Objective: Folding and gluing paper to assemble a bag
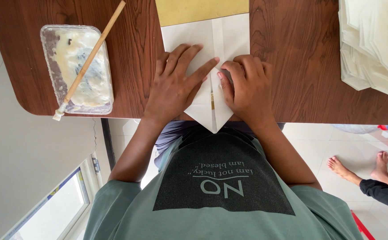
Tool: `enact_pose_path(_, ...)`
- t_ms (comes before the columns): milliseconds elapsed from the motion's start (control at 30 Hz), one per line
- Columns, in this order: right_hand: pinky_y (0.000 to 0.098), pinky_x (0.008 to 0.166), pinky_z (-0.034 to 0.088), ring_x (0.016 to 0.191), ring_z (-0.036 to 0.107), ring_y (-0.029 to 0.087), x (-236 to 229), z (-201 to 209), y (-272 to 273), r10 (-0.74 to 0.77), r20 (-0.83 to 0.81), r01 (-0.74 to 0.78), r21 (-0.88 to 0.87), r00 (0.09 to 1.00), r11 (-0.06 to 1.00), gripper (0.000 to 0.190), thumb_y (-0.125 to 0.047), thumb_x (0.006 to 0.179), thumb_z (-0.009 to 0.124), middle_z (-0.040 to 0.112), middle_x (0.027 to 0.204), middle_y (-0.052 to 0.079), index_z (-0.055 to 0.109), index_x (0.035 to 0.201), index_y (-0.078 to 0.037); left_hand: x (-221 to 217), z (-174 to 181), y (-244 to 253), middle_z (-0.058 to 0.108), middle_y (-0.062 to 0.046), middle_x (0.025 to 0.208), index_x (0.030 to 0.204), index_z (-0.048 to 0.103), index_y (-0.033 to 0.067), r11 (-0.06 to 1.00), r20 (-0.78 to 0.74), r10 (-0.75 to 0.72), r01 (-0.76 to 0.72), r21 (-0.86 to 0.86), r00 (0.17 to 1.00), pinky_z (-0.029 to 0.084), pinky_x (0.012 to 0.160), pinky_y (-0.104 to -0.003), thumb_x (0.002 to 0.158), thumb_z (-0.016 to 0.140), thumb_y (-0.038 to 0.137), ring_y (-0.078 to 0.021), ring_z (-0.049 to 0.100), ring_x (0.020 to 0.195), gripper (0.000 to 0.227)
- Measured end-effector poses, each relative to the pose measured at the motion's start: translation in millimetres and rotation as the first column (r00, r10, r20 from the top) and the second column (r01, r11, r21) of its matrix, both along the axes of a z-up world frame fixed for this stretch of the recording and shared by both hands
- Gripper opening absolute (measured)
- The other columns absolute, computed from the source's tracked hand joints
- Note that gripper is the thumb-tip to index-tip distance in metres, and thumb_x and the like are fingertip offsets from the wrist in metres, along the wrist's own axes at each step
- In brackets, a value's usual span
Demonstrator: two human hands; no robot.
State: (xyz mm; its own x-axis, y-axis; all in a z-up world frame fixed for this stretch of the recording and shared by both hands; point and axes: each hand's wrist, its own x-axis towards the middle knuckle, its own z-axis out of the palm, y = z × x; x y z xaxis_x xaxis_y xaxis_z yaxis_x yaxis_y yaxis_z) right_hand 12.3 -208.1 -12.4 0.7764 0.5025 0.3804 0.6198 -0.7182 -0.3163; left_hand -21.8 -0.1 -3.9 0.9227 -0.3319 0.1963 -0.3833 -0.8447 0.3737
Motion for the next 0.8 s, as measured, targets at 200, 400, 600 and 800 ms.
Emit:
enact_pose_path(200,0.0406,0.080,0.039,0.086,0.059,0.026,0.8,0.1,0.5,0.009,0.016,-0.009,-0.014,1.000,1.000,0.011,-0.019,0.105,0.064,0.063,0.103,0.008,0.069,0.105,-0.009,-4.1,-1.0,9.3,0.021,-0.015,0.169,0.163,0.043,0.0298,0.990,-0.173,-0.073,0.092,0.104,0.982,0.016,0.129,-0.056,0.117,0.035,0.045,-0.0395,0.015,0.156,0.049)
enact_pose_path(400,0.0589,0.106,0.029,0.120,0.058,0.034,-16.4,4.8,-5.1,0.082,-0.059,-0.088,-0.103,0.995,0.991,0.029,-0.025,0.108,0.061,0.060,0.135,0.015,0.070,0.126,-0.004,-2.2,0.4,7.6,0.020,-0.016,0.169,0.166,0.035,0.0275,0.981,-0.184,-0.059,0.091,0.171,0.981,0.014,0.129,-0.053,0.116,0.027,0.048,-0.0396,0.015,0.156,0.055)
enact_pose_path(600,0.0741,0.117,0.012,0.156,0.024,0.039,-54.5,1.1,-21.4,0.171,-0.264,-0.255,-0.328,0.949,0.909,0.061,-0.042,0.114,0.033,0.034,0.168,0.016,0.045,0.160,-0.004,-1.4,1.7,6.8,0.021,-0.016,0.169,0.166,0.036,0.0271,0.983,-0.184,-0.053,0.084,0.164,0.982,0.013,0.128,-0.053,0.117,0.031,0.045,-0.0404,0.016,0.156,0.052)
enact_pose_path(800,0.0750,0.116,0.017,0.153,0.033,0.033,-66.7,-4.8,-45.4,0.410,-0.232,-0.464,-0.277,0.882,0.841,0.050,-0.042,0.111,0.044,0.044,0.164,0.003,0.050,0.157,-0.021,-4.3,-2.1,6.2,0.020,-0.014,0.169,0.166,0.040,0.0280,0.986,-0.175,-0.049,0.076,0.147,0.983,0.016,0.128,-0.054,0.117,0.031,0.045,-0.0393,0.015,0.156,0.052)
